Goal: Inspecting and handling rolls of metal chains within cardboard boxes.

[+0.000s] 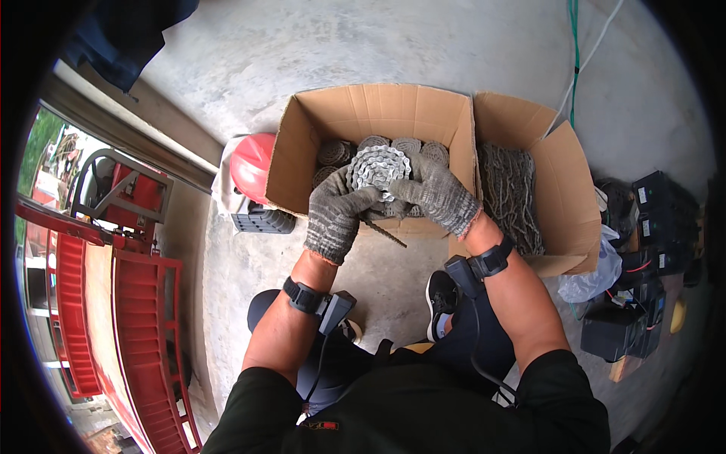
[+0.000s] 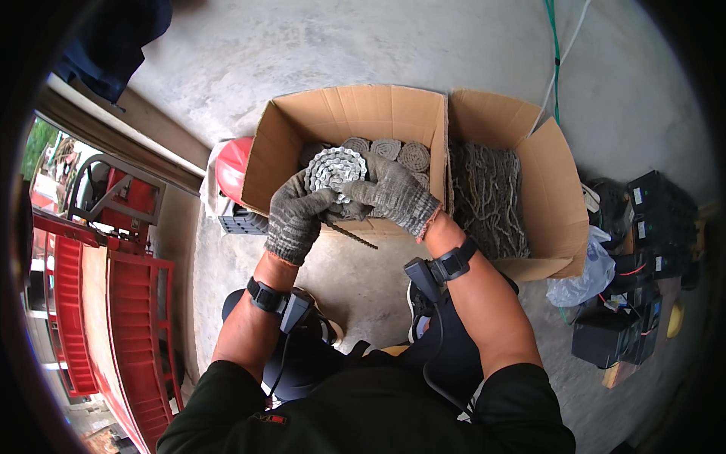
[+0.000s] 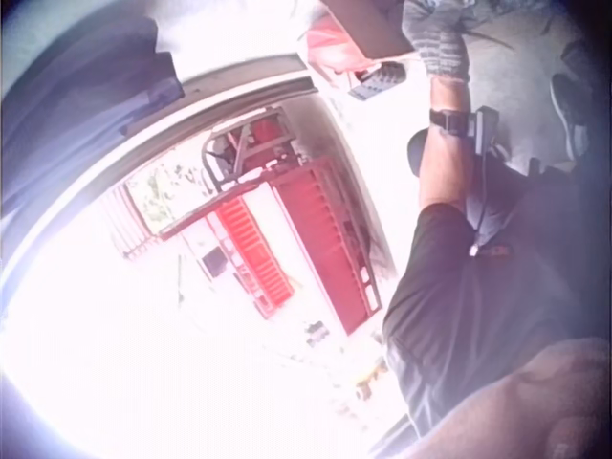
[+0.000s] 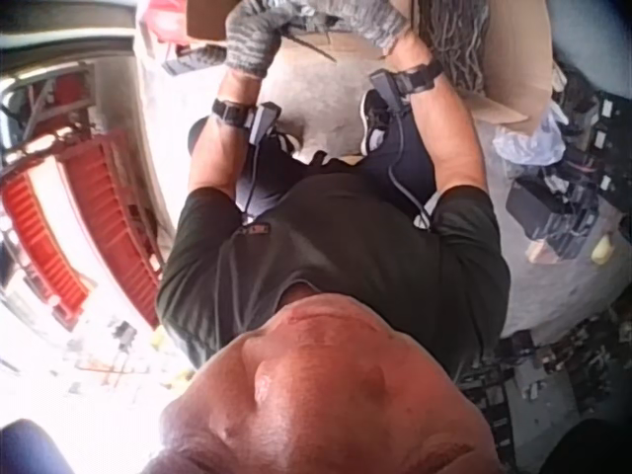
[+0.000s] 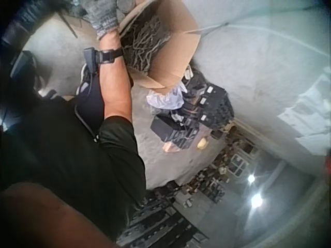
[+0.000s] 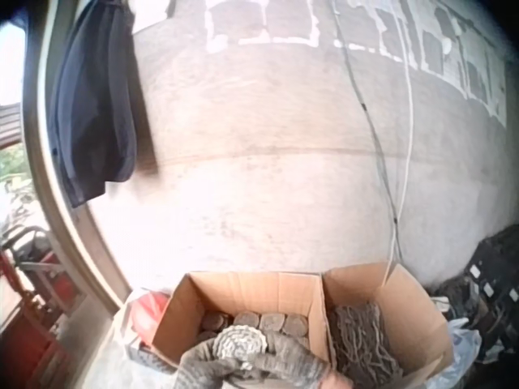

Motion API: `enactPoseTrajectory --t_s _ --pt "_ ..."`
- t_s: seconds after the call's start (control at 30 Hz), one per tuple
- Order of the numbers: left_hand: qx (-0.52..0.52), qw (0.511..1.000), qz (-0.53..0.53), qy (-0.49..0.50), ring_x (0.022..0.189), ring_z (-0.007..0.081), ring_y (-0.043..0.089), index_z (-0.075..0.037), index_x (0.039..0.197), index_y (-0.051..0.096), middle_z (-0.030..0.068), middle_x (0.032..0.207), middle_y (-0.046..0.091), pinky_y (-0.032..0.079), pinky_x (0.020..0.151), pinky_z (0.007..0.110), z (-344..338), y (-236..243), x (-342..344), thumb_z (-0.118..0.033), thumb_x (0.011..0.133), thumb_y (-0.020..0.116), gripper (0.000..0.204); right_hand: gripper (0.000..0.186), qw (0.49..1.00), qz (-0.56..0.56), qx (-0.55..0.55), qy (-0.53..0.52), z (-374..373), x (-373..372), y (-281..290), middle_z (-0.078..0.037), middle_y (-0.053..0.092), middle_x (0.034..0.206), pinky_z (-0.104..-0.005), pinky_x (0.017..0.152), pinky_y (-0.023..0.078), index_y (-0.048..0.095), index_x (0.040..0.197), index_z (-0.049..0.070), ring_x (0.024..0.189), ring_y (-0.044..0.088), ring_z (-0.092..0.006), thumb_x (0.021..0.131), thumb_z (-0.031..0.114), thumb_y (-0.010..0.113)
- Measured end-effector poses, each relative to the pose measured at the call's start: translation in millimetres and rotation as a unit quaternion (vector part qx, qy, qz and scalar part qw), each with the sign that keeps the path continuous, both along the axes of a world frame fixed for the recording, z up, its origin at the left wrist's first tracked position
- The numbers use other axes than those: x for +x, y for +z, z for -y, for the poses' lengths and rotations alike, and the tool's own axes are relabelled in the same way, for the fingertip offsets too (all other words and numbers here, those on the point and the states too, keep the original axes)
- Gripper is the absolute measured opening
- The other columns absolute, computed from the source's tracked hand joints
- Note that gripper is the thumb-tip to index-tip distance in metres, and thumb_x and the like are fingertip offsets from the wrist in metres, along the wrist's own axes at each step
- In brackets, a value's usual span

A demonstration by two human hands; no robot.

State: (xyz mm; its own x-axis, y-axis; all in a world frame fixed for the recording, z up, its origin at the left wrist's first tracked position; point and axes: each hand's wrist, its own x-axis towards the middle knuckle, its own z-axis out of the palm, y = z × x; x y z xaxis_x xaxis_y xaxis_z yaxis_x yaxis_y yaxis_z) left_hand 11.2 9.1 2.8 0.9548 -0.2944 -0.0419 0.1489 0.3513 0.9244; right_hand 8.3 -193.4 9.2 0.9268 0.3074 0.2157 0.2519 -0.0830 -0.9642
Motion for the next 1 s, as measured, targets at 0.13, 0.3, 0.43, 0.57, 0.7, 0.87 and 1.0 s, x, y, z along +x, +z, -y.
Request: enactPoseTrajectory --t_s 0.13,0.3,0.43,0.57,0.7,0.87,1.0 --pt "-0.020 1.000 -0.012 -0.006 0.095 0.0169 0.068 0.007 0.128 0.057 0.0100 0.113 0.069 0.056 0.087 0.030 0.3 4.5 -1.0 -0.003 0.084 0.070 0.047 0.064 0.999 0.025 0.011 -0.016 -2.9 0.8 -5.6 -0.006 0.069 0.114 -0.0244 0.073 0.055 0.043 0.146 0.000 0.089 0.063 -0.0069 0.091 0.016 0.073" --pt "-0.003 1.000 -0.010 -0.017 0.097 0.0164 0.068 0.007 0.129 0.057 0.0097 0.114 0.069 0.056 0.088 0.030 2.0 7.7 -2.4 0.001 0.083 0.069 0.048 0.062 0.990 -0.122 0.074 0.002 -1.8 1.9 -12.2 -0.006 0.070 0.102 -0.0237 0.059 0.052 0.044 0.145 0.000 0.068 0.061 -0.0060 0.091 0.012 0.071" --pt "-0.005 1.000 -0.009 -0.002 0.099 0.0162 0.067 0.007 0.129 0.057 0.0094 0.115 0.069 0.056 0.090 0.030 2.4 6.4 -3.1 0.004 0.082 0.068 0.048 0.059 0.995 -0.079 0.054 0.000 -4.7 3.5 -11.1 -0.006 0.070 0.099 -0.0227 0.056 0.050 0.046 0.143 -0.001 0.063 0.059 -0.0054 0.090 0.011 0.070" --pt "-0.021 1.000 -0.011 -0.002 0.100 0.0162 0.067 0.007 0.129 0.057 0.0092 0.115 0.069 0.056 0.090 0.030 -1.0 3.5 -2.1 0.005 0.081 0.069 0.049 0.049 0.992 -0.107 0.060 -0.007 -9.2 1.5 -0.7 -0.006 0.070 0.091 -0.0235 0.052 0.049 0.053 0.135 -0.002 0.058 0.059 -0.0069 0.090 0.011 0.070" --pt "-0.001 1.000 -0.012 0.011 0.100 0.0163 0.067 0.007 0.129 0.056 0.0091 0.115 0.069 0.056 0.091 0.031 1.4 1.5 -2.6 0.007 0.080 0.069 0.051 0.038 0.995 -0.099 0.006 -0.022 -7.5 -0.1 2.2 -0.006 0.069 0.082 -0.0251 0.046 0.047 0.059 0.123 -0.003 0.053 0.058 -0.0091 0.090 0.011 0.070" --pt "0.023 0.999 -0.023 0.007 0.100 0.0166 0.067 0.006 0.130 0.056 0.0091 0.115 0.069 0.056 0.090 0.031 -0.3 -0.8 -1.8 0.007 0.080 0.069 0.051 0.025 0.987 -0.160 0.029 -0.013 -7.3 -0.7 1.7 -0.005 0.065 0.075 -0.0263 0.044 0.046 0.060 0.109 -0.002 0.051 0.056 -0.0098 0.090 0.011 0.069" --pt "-0.026 0.999 -0.033 -0.005 0.097 0.0170 0.068 0.005 0.129 0.057 0.0091 0.113 0.070 0.056 0.089 0.031 -0.1 -3.7 0.2 0.007 0.081 0.069 0.050 0.020 0.976 -0.199 0.083 -0.024 -14.7 -5.0 -1.2 -0.005 0.063 0.071 -0.0262 0.044 0.046 0.061 0.103 -0.001 0.050 0.057 -0.0100 0.090 0.012 0.070"
